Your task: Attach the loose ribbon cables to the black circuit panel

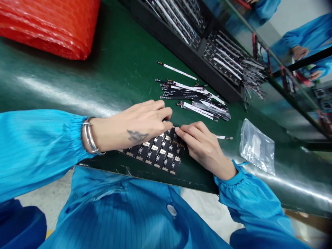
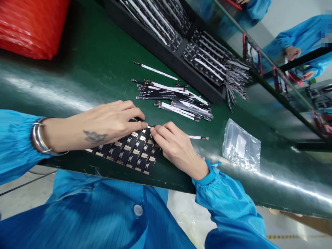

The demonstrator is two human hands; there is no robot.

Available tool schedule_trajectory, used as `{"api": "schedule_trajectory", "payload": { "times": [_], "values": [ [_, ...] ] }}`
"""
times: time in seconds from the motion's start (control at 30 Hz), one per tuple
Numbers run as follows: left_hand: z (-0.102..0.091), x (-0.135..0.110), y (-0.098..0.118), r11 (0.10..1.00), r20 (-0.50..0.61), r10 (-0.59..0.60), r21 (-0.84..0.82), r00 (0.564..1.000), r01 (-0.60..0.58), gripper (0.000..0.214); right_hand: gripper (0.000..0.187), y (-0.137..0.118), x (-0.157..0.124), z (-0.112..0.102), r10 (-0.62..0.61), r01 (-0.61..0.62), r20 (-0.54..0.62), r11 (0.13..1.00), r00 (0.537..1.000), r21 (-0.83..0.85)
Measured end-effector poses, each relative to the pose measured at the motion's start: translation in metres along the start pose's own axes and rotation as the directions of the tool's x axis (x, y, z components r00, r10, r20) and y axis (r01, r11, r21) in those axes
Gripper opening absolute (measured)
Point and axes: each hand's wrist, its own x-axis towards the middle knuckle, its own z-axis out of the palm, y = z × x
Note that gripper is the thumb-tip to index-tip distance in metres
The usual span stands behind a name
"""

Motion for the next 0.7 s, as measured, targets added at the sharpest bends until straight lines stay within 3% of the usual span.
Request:
{"api": "schedule_trajectory", "payload": {
  "times": [0.27, 0.4, 0.5, 0.6, 0.7],
  "values": [
    [-0.004, 0.0, 0.001, 0.999, 0.049, -0.002, 0.037, 0.999, 0.0, 0.031, 0.02, -0.005, 0.006, -0.005, 0.007, -0.003, 0.061, 0.998, 0.998, -0.061],
    [-0.007, 0.0, 0.001, 0.999, 0.053, 0.007, 0.045, 0.999, -0.009, 0.032, 0.021, -0.001, -0.001, 0.008, 0.148, -0.127, -0.089, 0.97, 0.985, 0.205],
    [-0.009, 0.001, 0.001, 0.999, 0.066, 0.008, 0.045, 0.998, -0.011, 0.033, 0.022, 0.003, -0.004, 0.013, 0.239, -0.177, -0.118, 0.904, 0.964, 0.389],
    [-0.009, 0.001, 0.001, 0.999, 0.068, 0.01, 0.043, 0.998, -0.013, 0.032, 0.023, 0.004, -0.005, 0.013, 0.268, -0.198, -0.121, 0.89, 0.956, 0.41],
    [-0.007, 0.0, 0.0, 0.998, 0.046, 0.018, 0.052, 0.999, -0.021, 0.032, 0.026, 0.003, -0.007, 0.013, 0.217, -0.165, -0.127, 0.929, 0.968, 0.331]
  ]
}}
